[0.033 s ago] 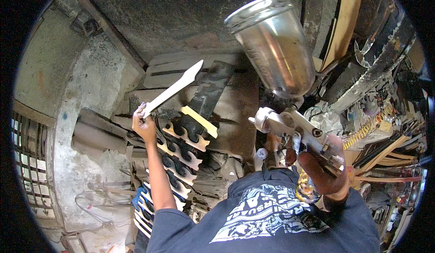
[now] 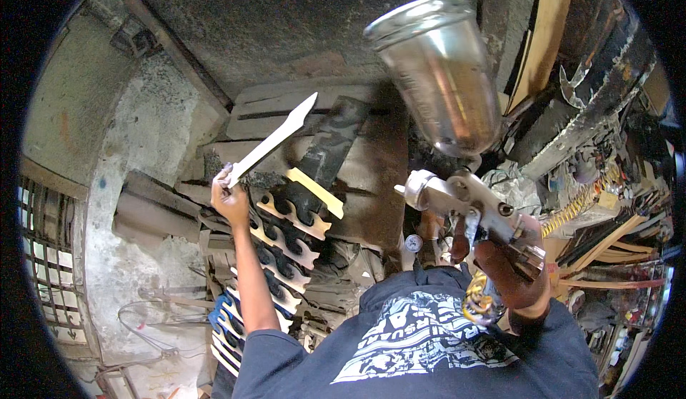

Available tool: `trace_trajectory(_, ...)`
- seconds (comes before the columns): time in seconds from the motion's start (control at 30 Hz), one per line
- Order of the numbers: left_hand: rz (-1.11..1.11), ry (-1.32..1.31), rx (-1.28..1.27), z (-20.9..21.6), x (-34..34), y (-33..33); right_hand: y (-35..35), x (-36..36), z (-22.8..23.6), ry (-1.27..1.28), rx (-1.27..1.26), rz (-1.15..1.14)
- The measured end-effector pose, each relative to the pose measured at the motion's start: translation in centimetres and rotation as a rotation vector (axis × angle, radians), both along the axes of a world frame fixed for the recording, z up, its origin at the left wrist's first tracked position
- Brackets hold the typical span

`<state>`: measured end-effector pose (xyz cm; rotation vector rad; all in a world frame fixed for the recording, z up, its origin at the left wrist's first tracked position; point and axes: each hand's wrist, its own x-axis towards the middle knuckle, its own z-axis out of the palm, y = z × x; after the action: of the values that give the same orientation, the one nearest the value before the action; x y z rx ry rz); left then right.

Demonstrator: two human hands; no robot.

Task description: The person uses a spray gun to apply black paint to multiple light-colored wooden pieces with cutout shapes. They hold each piece in the left hand, spray both sides, and place the painted pieces on a nearby rack. The process repeats for several pieces throughout the clip.

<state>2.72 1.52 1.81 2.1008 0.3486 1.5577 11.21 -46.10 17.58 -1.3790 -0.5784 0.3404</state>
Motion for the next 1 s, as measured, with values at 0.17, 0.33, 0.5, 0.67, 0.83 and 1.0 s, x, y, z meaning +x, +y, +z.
trace_trajectory(0.17,-0.181,0.095,-0.909,-0.8,1.9,-9.2,1.9,0.7,-0.7,0.057,-0.025,-0.122)
trace_trajectory(0.33,-0.939,-0.259,-1.632,1.2,3.3,-21.6,6.7,2.4,-5.1,-0.093,-0.043,-0.114)
trace_trajectory(0.5,-1.281,-0.190,-1.540,5.4,4.5,-26.9,8.5,2.9,-8.8,-0.245,-0.274,-0.077)
trace_trajectory(0.67,-0.888,-0.142,-1.575,7.9,5.0,-26.0,8.6,2.7,-11.0,0.012,-0.120,-0.058)
trace_trajectory(0.83,-0.801,-0.254,-1.220,12.0,6.1,-18.3,7.9,2.8,-10.8,0.027,-0.141,-0.027)
trace_trajectory(1.0,-0.789,0.004,-1.023,13.2,6.9,-12.5,6.9,3.0,-9.0,0.074,-0.232,0.054)
